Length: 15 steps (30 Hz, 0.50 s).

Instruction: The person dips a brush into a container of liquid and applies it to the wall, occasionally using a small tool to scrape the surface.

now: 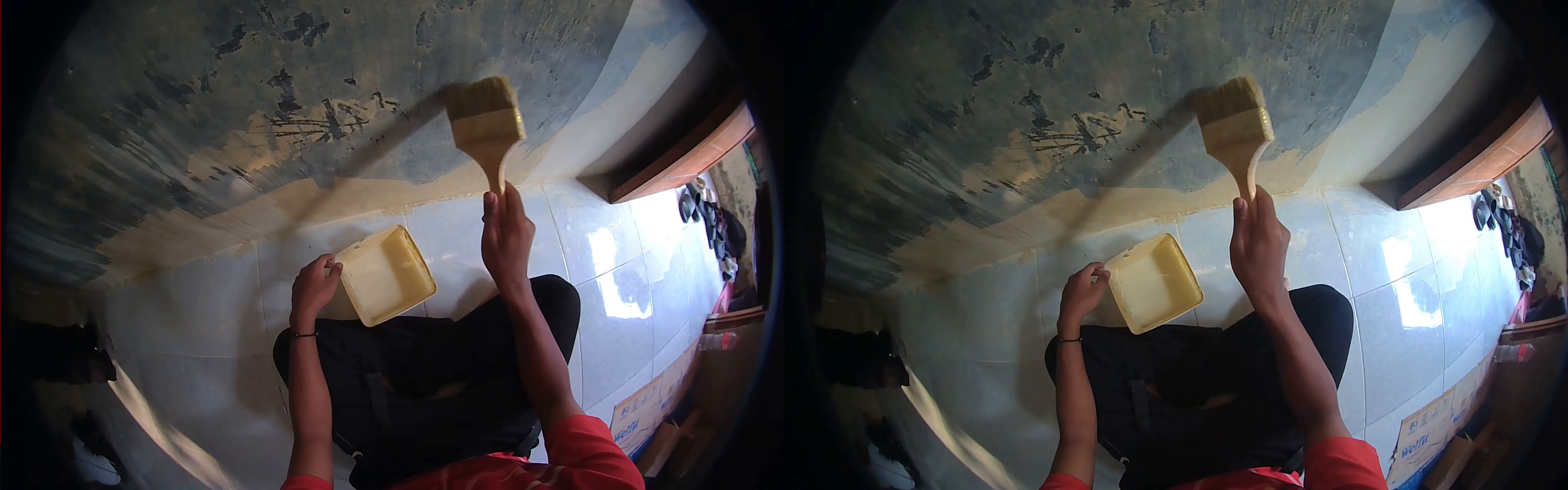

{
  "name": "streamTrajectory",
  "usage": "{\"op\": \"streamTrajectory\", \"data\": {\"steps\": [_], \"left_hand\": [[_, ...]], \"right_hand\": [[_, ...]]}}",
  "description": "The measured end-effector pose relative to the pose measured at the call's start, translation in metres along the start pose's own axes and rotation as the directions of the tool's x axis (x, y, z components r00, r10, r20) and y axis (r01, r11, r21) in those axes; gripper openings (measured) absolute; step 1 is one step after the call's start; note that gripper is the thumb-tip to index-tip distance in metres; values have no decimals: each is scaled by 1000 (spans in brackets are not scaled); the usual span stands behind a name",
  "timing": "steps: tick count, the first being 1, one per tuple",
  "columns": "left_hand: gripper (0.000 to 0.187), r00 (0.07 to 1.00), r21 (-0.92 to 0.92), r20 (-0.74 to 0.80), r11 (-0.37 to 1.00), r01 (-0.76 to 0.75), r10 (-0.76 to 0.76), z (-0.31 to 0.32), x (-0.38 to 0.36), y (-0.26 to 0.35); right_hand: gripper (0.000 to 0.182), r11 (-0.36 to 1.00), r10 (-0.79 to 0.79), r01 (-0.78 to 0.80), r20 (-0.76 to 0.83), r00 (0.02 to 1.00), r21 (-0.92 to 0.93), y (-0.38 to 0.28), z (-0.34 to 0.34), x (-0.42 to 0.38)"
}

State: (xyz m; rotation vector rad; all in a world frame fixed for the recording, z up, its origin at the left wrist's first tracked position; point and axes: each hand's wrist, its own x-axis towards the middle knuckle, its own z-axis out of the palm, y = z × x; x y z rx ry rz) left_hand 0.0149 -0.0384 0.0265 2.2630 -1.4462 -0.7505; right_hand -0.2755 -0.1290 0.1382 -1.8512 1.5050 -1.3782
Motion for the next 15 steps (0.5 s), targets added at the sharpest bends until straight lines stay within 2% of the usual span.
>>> {"op": "streamTrajectory", "data": {"steps": [3, 8, 15], "left_hand": [[37, 1000, 1, -1, 1000, -19, 19, 1, 0, -2], [35, 999, -7, -11, 999, -43, 43, 1, -1, -3], [34, 996, -17, -39, 997, -75, 74, 1, -2, -2]], "right_hand": [[22, 996, -9, 13, 43, 999, -93, 11, 8, -3], [19, 995, -20, 24, 44, 999, -101, 23, 23, -11], [15, 986, 109, -83, 186, 976, -143, 26, 30, -20]]}}
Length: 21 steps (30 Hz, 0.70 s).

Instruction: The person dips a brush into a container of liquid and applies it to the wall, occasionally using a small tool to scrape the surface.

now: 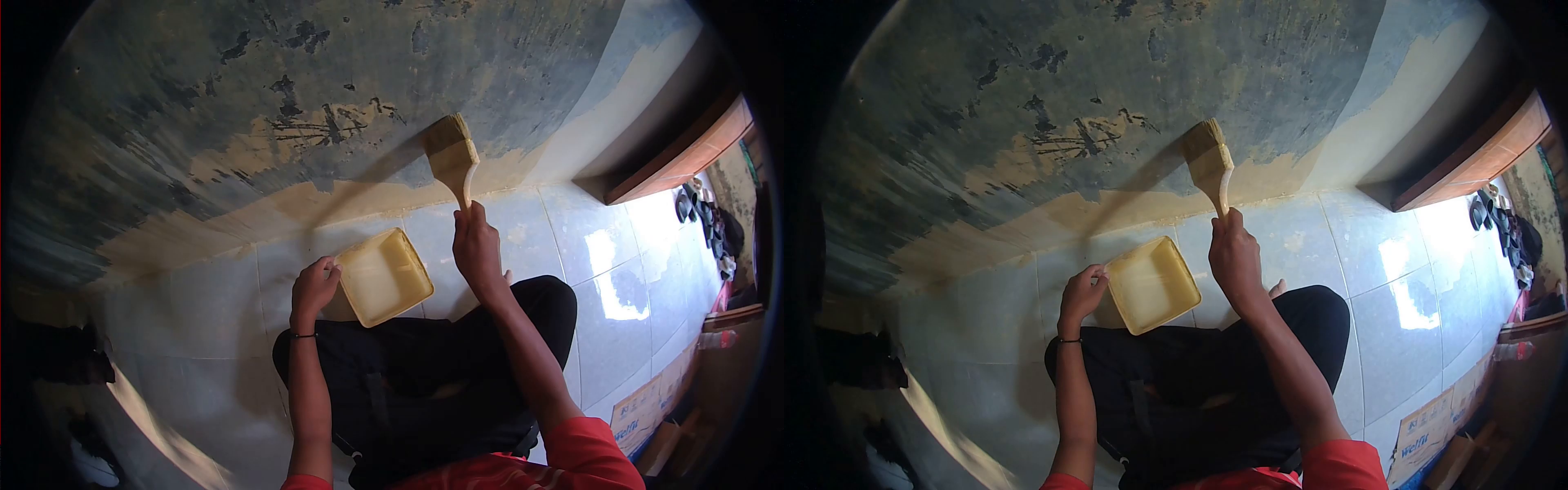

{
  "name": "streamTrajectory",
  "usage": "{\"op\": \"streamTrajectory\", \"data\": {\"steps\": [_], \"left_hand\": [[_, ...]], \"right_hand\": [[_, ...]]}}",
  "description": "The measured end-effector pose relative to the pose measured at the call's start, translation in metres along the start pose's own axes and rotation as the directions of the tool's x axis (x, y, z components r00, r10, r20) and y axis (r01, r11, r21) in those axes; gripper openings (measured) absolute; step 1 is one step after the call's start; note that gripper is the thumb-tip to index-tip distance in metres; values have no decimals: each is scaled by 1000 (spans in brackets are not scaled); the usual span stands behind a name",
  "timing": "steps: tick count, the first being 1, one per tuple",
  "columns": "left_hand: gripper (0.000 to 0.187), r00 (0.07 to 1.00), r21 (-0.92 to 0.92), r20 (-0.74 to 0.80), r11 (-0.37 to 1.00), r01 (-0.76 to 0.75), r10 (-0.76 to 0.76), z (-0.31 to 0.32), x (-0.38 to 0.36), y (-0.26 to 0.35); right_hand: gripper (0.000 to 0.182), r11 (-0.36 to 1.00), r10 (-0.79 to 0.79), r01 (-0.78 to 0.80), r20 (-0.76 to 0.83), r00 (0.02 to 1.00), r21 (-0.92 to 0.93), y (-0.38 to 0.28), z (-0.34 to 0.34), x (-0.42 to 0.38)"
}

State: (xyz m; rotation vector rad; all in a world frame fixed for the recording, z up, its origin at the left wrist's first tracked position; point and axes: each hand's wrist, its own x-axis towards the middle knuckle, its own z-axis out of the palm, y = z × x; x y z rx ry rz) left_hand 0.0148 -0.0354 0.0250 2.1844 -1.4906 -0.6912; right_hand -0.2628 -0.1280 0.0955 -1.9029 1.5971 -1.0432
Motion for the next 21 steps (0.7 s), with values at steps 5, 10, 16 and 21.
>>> {"op": "streamTrajectory", "data": {"steps": [5, 10, 16, 21], "left_hand": [[35, 1000, -5, 15, 1000, 12, -12, 1, 1, -2], [35, 1000, 3, 20, 1000, 20, -20, 2, 1, -3], [34, 999, 9, 28, 1000, 23, -23, 1, 1, -1], [34, 999, -5, 29, 1000, 18, -18, 1, 1, -2]], "right_hand": [[16, 1000, 17, -18, 56, 998, 9, 8, 8, -4], [17, 998, 55, -55, 86, 995, -4, 13, 17, -8], [17, 997, 52, -57, 113, 992, 46, 14, 17, -8], [21, 994, 75, -86, 156, 985, 70, 13, 15, -7]]}}
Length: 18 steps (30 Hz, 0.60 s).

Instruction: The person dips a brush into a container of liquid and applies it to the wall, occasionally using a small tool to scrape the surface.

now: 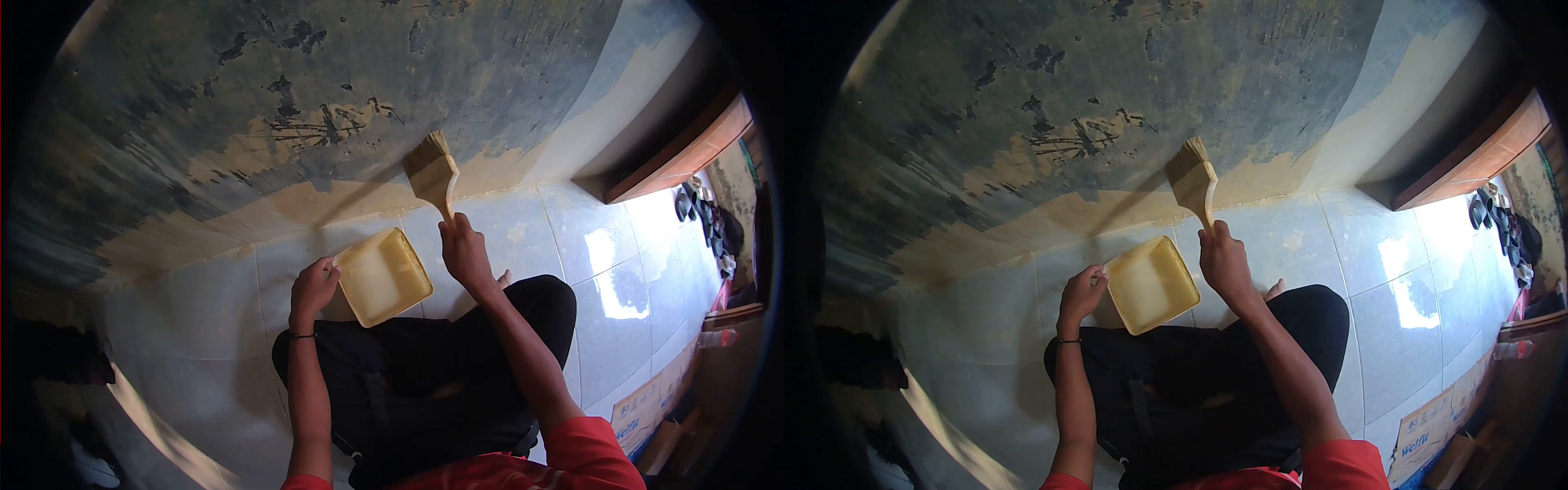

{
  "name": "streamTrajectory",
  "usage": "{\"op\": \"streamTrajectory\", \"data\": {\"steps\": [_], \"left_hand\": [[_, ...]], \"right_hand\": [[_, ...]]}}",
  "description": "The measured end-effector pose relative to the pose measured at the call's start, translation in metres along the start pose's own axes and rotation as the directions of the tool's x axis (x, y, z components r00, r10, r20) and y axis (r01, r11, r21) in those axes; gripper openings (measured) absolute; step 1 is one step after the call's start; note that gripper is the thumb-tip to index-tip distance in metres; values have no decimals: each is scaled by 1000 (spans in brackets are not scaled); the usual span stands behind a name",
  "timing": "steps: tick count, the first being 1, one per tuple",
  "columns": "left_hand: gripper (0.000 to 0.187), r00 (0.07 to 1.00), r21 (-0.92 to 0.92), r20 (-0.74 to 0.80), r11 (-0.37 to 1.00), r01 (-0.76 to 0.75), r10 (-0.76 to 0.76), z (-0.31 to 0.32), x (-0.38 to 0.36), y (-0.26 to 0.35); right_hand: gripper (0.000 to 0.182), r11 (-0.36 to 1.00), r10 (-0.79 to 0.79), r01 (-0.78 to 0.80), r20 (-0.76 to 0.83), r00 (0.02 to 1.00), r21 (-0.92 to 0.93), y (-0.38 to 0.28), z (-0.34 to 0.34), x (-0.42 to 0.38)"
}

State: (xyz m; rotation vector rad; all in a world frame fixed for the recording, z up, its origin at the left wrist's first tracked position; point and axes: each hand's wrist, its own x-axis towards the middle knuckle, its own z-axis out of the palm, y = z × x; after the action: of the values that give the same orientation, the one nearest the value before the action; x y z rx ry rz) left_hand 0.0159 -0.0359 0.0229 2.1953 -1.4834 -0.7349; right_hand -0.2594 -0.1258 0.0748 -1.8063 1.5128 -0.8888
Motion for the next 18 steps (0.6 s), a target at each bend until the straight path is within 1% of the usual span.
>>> {"op": "streamTrajectory", "data": {"steps": [3, 6, 10, 16, 18], "left_hand": [[35, 1000, 7, 14, 1000, 8, -8, -1, 0, 0], [35, 1000, 5, 14, 1000, 5, -5, 0, -1, -1], [36, 1000, 4, 16, 1000, 1, -1, 0, 0, -1], [36, 1000, 11, 12, 1000, -9, 9, 1, -1, -2], [36, 1000, 10, 15, 1000, -10, 10, 1, 0, -1]], "right_hand": [[22, 999, -35, 35, 16, 999, -1, 3, 1, 0], [23, 1000, -8, 7, 29, 1000, 1, 2, 0, 1], [24, 1000, -12, 12, 52, 999, 5, 4, 0, 1], [25, 999, -31, 33, 61, 998, -33, 15, 8, 2], [25, 998, -14, 20, 89, 996, -61, 21, 12, 1]]}}
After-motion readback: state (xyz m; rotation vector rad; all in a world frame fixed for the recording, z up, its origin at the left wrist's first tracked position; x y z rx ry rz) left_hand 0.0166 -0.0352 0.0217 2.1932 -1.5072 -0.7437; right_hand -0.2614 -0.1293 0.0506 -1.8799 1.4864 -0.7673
